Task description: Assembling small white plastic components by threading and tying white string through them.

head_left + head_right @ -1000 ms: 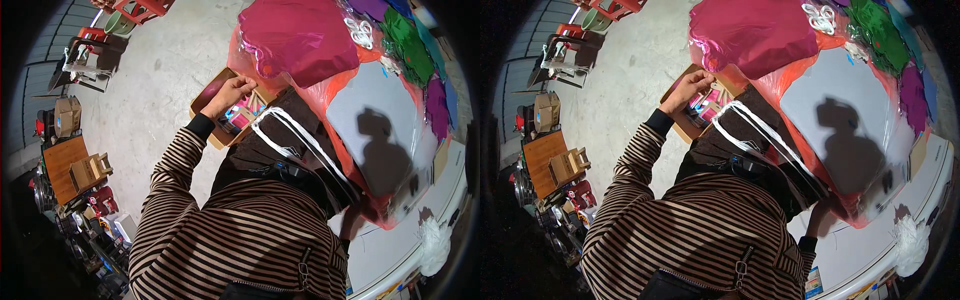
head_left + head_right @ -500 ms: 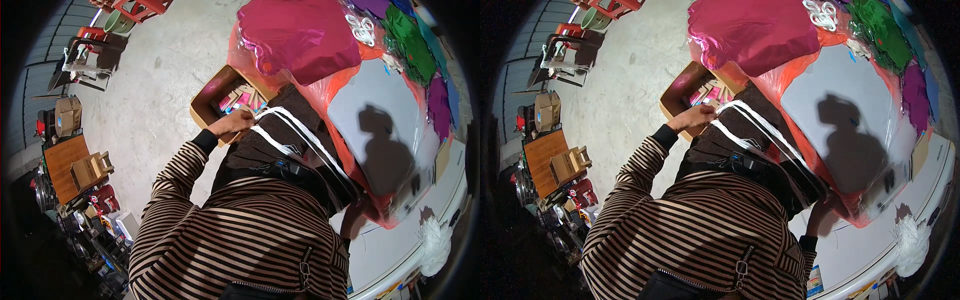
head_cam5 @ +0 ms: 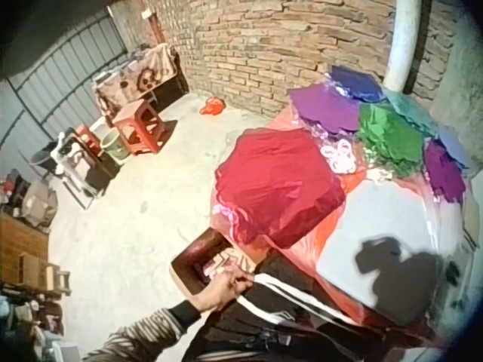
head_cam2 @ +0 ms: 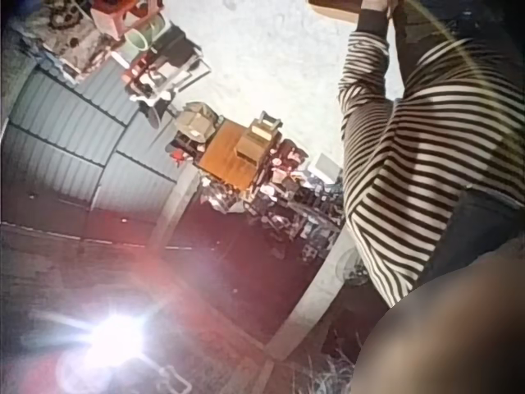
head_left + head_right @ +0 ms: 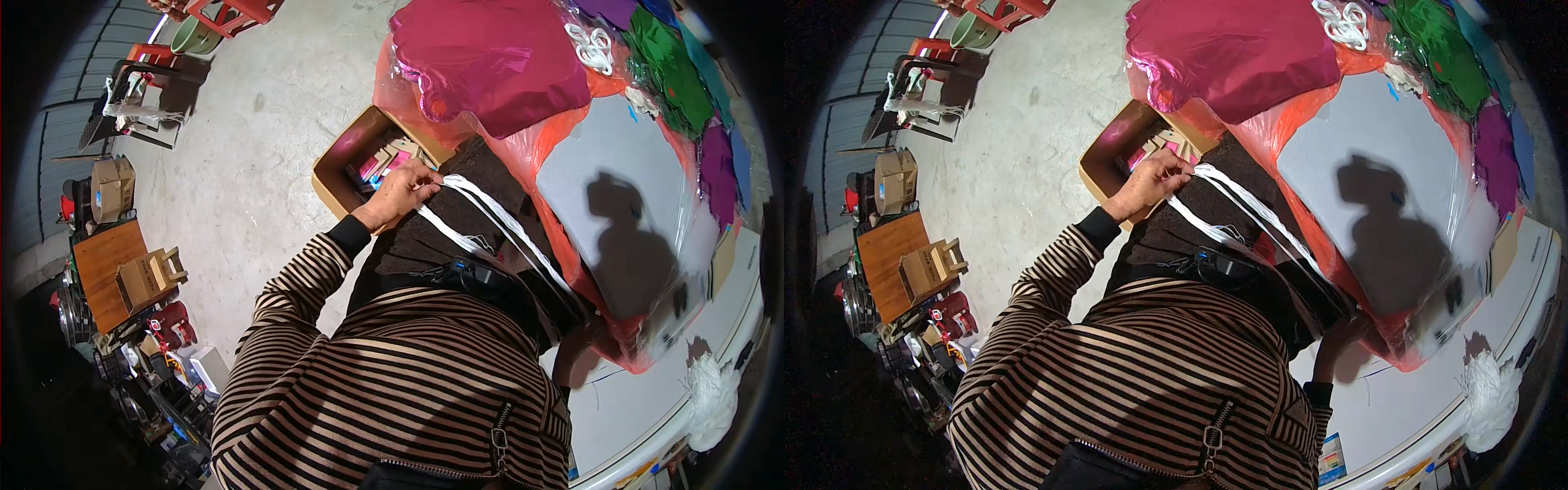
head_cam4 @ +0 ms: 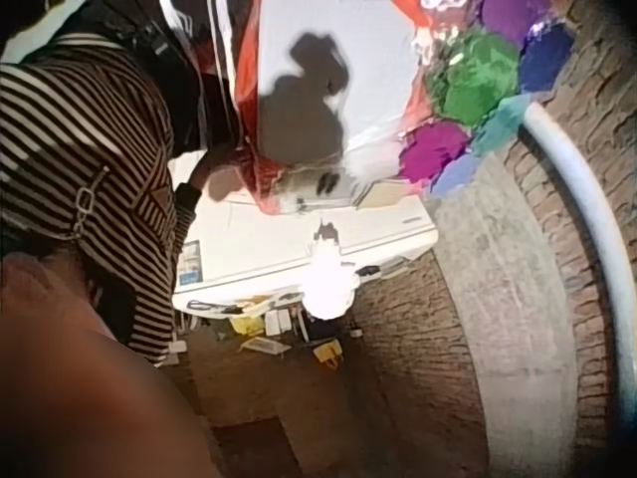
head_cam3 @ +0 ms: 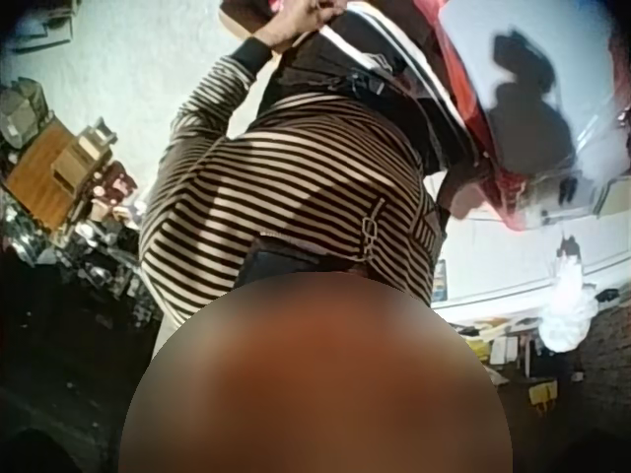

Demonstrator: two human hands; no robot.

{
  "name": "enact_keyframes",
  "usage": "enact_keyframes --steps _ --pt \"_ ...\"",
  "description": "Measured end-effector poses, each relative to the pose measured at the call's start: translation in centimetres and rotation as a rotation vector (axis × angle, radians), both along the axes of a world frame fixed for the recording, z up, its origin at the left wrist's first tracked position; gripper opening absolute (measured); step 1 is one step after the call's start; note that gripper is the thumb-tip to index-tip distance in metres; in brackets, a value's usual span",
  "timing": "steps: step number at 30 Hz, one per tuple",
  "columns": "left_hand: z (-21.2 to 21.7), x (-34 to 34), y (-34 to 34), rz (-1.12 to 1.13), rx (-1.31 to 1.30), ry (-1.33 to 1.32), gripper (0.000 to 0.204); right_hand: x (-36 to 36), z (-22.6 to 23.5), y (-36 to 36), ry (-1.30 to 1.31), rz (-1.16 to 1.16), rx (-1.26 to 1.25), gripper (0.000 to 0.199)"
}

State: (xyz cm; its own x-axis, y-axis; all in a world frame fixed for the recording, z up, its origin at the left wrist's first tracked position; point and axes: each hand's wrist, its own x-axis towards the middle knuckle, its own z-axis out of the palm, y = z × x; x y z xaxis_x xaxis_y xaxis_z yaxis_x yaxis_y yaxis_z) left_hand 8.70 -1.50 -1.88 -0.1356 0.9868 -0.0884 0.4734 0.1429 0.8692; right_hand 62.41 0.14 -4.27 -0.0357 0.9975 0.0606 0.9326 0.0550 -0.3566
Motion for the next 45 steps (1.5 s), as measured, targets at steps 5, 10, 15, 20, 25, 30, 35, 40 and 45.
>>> enact_keyframes --steps 5,10,15,20,25,30,35,40,45 --pt "0.0 0.8 1.4 0.031 0.068 0.162 0.012 -1.1 0.4 0.1 -0.006 0.004 0.066 0.04" --pt "-0.2 -0.9 3.1 0.24 0.07 -0.085 0.01 -1.7 1.3 0.4 0.042 0.041 0.001 0.04" --pt "-0.4 -2.1 3.1 0.293 0.08 -0.275 0.011 -2.0 0.6 0.5 -0.061 0.045 0.062 0.043" --pt "-1.0 -2.0 2.6 0.253 0.054 -0.126 0.014 -2.6 0.6 0.8 -0.096 0.095 0.098 0.047" --pt "-2.1 -2.2 2.7 0.08 0.028 -0.017 0.014 -2.5 -0.3 0.8 -0.135 0.135 0.194 0.053" --pt "-2.6 -2.3 3.2 -0.079 0.097 0.04 0.015 -2.5 -0.2 0.5 -0.152 0.142 0.112 0.054" --pt "-1.5 -4.4 4.1 0.057 -0.053 -0.115 0.019 -2.7 0.0 0.6 -0.095 0.124 0.129 0.055" --pt "-1.4 -5.5 3.7 0.218 -0.219 -0.403 0.028 -3.1 0.4 0.4 -0.134 0.066 0.095 0.056" --pt "-4.1 -7.0 1.1 -0.007 -0.384 -0.048 0.037 -4.3 0.6 0.4 -0.145 0.098 0.159 0.055"
